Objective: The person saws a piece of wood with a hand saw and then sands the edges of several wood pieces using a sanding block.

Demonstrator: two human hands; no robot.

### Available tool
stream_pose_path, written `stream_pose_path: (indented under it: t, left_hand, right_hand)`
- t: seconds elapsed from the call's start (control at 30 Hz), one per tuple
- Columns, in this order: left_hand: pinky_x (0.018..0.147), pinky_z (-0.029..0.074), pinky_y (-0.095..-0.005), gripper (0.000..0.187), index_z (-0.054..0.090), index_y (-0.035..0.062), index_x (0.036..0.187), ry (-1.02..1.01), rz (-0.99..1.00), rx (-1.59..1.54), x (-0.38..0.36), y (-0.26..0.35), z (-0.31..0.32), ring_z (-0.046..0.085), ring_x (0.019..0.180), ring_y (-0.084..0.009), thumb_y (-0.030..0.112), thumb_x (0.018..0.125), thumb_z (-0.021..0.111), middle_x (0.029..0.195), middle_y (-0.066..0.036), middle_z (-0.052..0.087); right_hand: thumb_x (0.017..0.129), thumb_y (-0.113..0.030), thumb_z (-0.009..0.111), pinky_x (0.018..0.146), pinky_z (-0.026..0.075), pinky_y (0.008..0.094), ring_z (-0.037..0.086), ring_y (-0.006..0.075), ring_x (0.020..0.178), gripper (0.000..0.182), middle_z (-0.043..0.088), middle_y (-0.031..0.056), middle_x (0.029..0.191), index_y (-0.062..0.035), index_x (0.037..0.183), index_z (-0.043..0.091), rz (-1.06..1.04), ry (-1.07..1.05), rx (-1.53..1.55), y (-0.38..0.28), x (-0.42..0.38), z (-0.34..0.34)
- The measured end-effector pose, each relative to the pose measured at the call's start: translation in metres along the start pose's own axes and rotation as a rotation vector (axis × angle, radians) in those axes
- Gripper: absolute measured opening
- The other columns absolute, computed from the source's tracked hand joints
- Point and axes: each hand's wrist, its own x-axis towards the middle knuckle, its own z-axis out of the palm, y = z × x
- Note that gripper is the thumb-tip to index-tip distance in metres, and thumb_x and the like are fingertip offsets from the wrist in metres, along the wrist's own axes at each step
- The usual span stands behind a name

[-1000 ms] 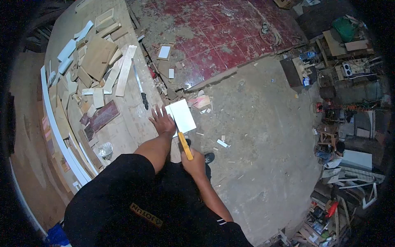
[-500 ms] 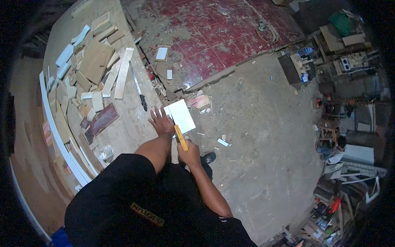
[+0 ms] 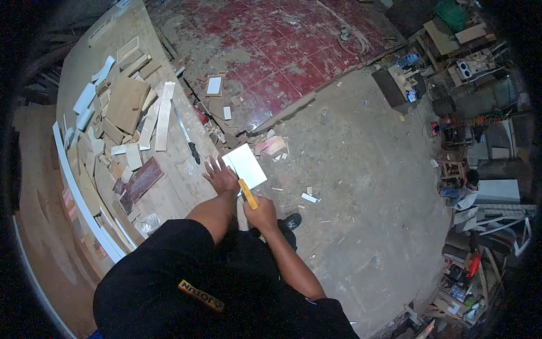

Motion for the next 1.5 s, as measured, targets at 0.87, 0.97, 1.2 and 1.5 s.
stream_pose_path:
  t: [0.87,0.97,1.2,1.5]
  left_hand:
    - [0.116,0.009,-0.0623,0.066,0.027,0.0166,0.152,0.055,-0.008,-0.049,0.001,-0.006,0.007,0.01,0.149,-0.0363,0.03,0.092,0.049,0.161,-0.012,0.016]
    - [0.116,0.009,-0.0629,0.066,0.026,0.0164,0.153,0.005,-0.025,-0.062,-0.002,-0.005,0.0,0.01,0.149,-0.0363,0.031,0.092,0.049,0.161,-0.012,0.015]
    - [0.116,0.009,-0.0639,0.065,0.026,0.0141,0.153,0.023,-0.005,-0.077,0.003,-0.005,-0.001,0.01,0.149,-0.0385,0.029,0.094,0.048,0.161,-0.014,0.016]
    - [0.116,0.009,-0.0633,0.063,0.028,0.0147,0.152,0.001,-0.021,-0.055,0.0,-0.007,0.003,0.009,0.149,-0.0362,0.031,0.095,0.048,0.162,-0.012,0.013]
  right_hand:
    - [0.083,-0.025,0.064,0.063,0.051,0.0457,0.066,0.042,0.072,0.024,0.064,0.0242,0.073,-0.0007,0.083,0.065,0.035,-0.028,-0.017,-0.027,-0.068,-0.049]
    - [0.082,-0.022,0.065,0.061,0.049,0.0431,0.065,0.0378,0.066,0.024,0.061,0.022,0.067,0.0017,0.079,0.062,0.066,-0.037,-0.012,-0.018,-0.068,-0.044]
    - [0.082,-0.023,0.065,0.059,0.048,0.0445,0.065,0.0403,0.065,0.026,0.061,0.0243,0.068,0.0011,0.074,0.06,-0.091,0.054,0.035,0.01,-0.003,0.013]
    - [0.082,-0.023,0.065,0.06,0.048,0.0449,0.065,0.0416,0.068,0.026,0.061,0.024,0.068,0.0023,0.075,0.06,0.069,-0.034,-0.027,-0.019,-0.07,-0.046]
